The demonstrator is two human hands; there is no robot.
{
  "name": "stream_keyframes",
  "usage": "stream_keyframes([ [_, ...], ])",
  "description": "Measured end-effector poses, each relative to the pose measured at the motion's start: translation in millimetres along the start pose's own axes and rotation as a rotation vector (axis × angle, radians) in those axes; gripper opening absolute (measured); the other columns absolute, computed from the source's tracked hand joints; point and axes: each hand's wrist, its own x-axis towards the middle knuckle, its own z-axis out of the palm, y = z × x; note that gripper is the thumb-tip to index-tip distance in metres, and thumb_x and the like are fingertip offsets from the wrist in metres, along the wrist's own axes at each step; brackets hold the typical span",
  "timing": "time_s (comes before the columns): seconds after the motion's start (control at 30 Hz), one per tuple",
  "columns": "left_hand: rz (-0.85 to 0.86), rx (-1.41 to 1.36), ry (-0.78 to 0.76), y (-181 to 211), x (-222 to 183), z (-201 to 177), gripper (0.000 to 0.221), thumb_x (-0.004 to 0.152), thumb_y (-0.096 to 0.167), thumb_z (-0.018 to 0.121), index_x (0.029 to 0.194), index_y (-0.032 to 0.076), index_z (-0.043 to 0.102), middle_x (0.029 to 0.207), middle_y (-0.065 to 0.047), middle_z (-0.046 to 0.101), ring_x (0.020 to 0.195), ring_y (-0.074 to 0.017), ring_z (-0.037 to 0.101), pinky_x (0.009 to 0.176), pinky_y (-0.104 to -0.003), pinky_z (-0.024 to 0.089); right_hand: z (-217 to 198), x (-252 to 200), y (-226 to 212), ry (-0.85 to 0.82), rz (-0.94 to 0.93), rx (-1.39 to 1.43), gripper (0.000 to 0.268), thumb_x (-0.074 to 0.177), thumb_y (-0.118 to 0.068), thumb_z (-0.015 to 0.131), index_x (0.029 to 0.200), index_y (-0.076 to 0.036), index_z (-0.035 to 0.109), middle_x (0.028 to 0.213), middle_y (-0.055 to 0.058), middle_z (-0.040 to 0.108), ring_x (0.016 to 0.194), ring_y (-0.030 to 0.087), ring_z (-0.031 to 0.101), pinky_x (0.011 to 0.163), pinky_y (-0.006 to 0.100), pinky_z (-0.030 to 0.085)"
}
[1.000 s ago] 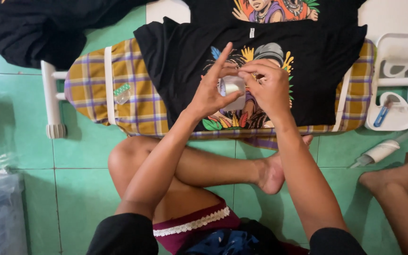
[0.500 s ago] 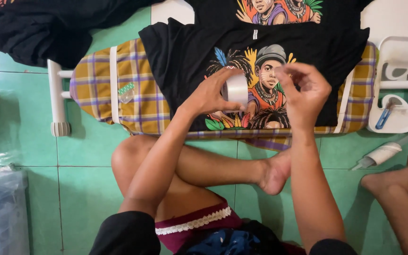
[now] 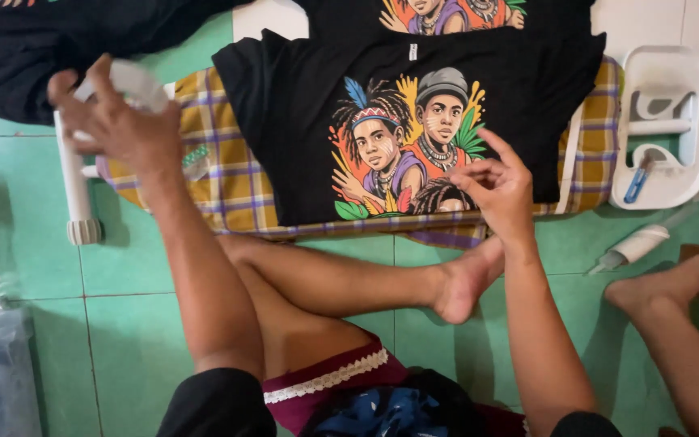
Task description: Smoothing a t-shirt on an ironing board and applying adhesive tape to the graphic area.
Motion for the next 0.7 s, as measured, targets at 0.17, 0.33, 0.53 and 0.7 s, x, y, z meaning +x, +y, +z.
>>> stream_keyframes([
  [0.17, -0.030, 0.098, -0.312, -6.1, -6.1, 10.9, 0.069, 0.063, -0.003, 0.071, 0.129, 0.015, 0.060, 0.139, -0.019, 0.033, 0.128, -0.0496, 0.027, 0.102, -0.077, 0.014, -9.8, 0.7, 22.1, 0.072, -0.001, 0.018, 0.022, 0.091, 0.000, 0.078, 0.111, -0.001, 0.070, 0.093, 0.011, 0.076, 0.085, 0.013, 0.073, 0.080, 0.023, 0.061],
  [0.33, -0.108, 0.223, -0.484, 1.8, -8.9, 27.6, 0.098, 0.082, 0.017, 0.079, 0.168, 0.013, 0.033, 0.165, -0.019, 0.002, 0.149, -0.0422, -0.005, 0.112, -0.085, 0.003, -32.4, 4.5, 59.1, 0.257, -0.034, 0.063, 0.006, 0.095, -0.004, 0.078, 0.098, -0.004, 0.073, 0.087, 0.005, 0.073, 0.074, 0.006, 0.063, 0.066, 0.018, 0.051],
  [0.53, -0.105, 0.262, -0.398, 50.6, -15.3, 0.4, 0.121, 0.115, 0.066, 0.109, 0.180, 0.019, 0.018, 0.169, -0.017, -0.011, 0.156, -0.0382, -0.015, 0.127, -0.075, -0.004, -53.7, 11.7, 90.1, 0.255, -0.038, 0.284, 0.012, 0.093, -0.003, 0.080, 0.101, -0.001, 0.071, 0.079, 0.008, 0.068, 0.066, 0.010, 0.061, 0.064, 0.019, 0.050],
  [0.7, 0.681, -0.843, -0.335, 116.1, -56.6, 34.8, 0.030, 0.092, -0.001, 0.069, 0.121, 0.001, 0.066, 0.136, -0.020, 0.057, 0.133, -0.0408, 0.050, 0.117, -0.054, 0.034, -50.5, 29.2, 120.0, 0.235, -0.077, 0.532, 0.016, 0.089, 0.000, 0.083, 0.096, -0.004, 0.070, 0.086, 0.011, 0.069, 0.077, 0.021, 0.068, 0.081, 0.034, 0.063],
])
